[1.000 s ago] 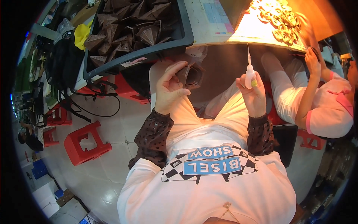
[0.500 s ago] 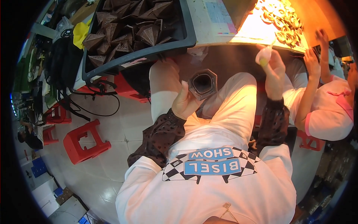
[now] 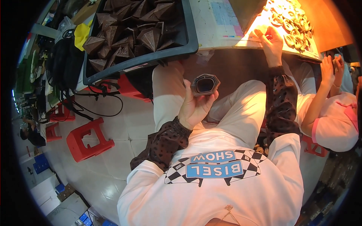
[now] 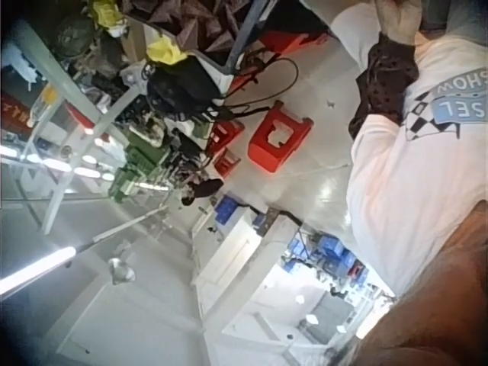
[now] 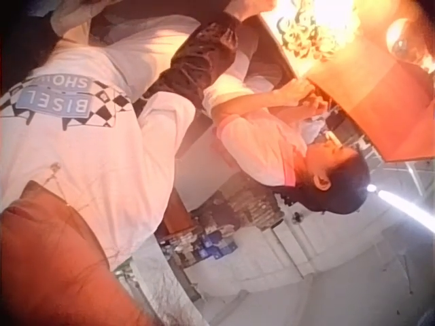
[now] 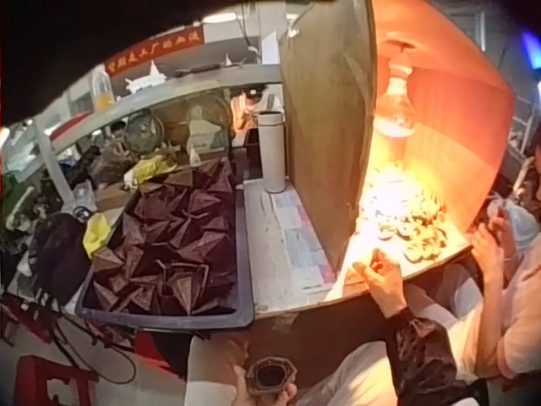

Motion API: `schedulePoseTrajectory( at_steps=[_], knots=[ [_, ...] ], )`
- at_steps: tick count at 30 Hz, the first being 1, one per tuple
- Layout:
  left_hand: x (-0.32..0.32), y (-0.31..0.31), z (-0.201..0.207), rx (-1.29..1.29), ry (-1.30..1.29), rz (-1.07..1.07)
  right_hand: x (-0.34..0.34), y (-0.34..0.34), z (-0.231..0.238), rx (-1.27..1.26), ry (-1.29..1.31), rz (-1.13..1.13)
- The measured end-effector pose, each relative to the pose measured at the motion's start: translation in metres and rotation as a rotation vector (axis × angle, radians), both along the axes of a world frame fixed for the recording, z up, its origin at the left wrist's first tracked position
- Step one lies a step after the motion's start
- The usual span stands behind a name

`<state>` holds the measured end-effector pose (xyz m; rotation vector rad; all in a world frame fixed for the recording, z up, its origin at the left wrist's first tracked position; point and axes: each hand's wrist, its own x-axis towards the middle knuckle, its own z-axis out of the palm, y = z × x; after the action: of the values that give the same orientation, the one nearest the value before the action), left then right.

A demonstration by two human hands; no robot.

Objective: The person applies adhesive from a glue bottle to plastic parts, then assembles the parts by hand at a manufacturing workstation.

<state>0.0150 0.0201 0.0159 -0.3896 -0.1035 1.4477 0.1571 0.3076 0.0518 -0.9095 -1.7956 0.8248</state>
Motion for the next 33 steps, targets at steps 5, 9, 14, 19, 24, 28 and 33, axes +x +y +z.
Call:
schedulePoseTrajectory(
  at_steps=[5, 9, 14, 19, 24, 28, 33],
  knots=[
    [0.004, -0.001, 0.009, -0.149, 0.126, 0.028, -0.014, 0.003, 0.001, 0.084, -0.044, -0.036],
    [0.004, -0.004, 0.012, -0.208, 0.147, 0.039, -0.016, 0.004, -0.002, 0.127, -0.102, -0.081],
    [0.003, -0.005, 0.018, -0.225, 0.131, 0.050, -0.015, 0.005, -0.003, 0.159, -0.151, -0.101],
    [0.004, -0.005, 0.017, -0.224, 0.275, 0.069, -0.015, 0.005, -0.004, 0.188, -0.168, -0.093],
    [0.003, -0.007, 0.020, -0.258, 0.455, 0.111, -0.015, 0.005, -0.004, 0.182, -0.219, -0.128],
    [0.002, -0.008, 0.021, -0.262, 0.470, 0.112, -0.015, 0.003, -0.001, 0.166, -0.241, -0.136],
    [0.001, -0.010, 0.019, -0.238, 0.279, 0.084, -0.015, 0.002, -0.002, 0.193, -0.248, -0.136]
  ],
)
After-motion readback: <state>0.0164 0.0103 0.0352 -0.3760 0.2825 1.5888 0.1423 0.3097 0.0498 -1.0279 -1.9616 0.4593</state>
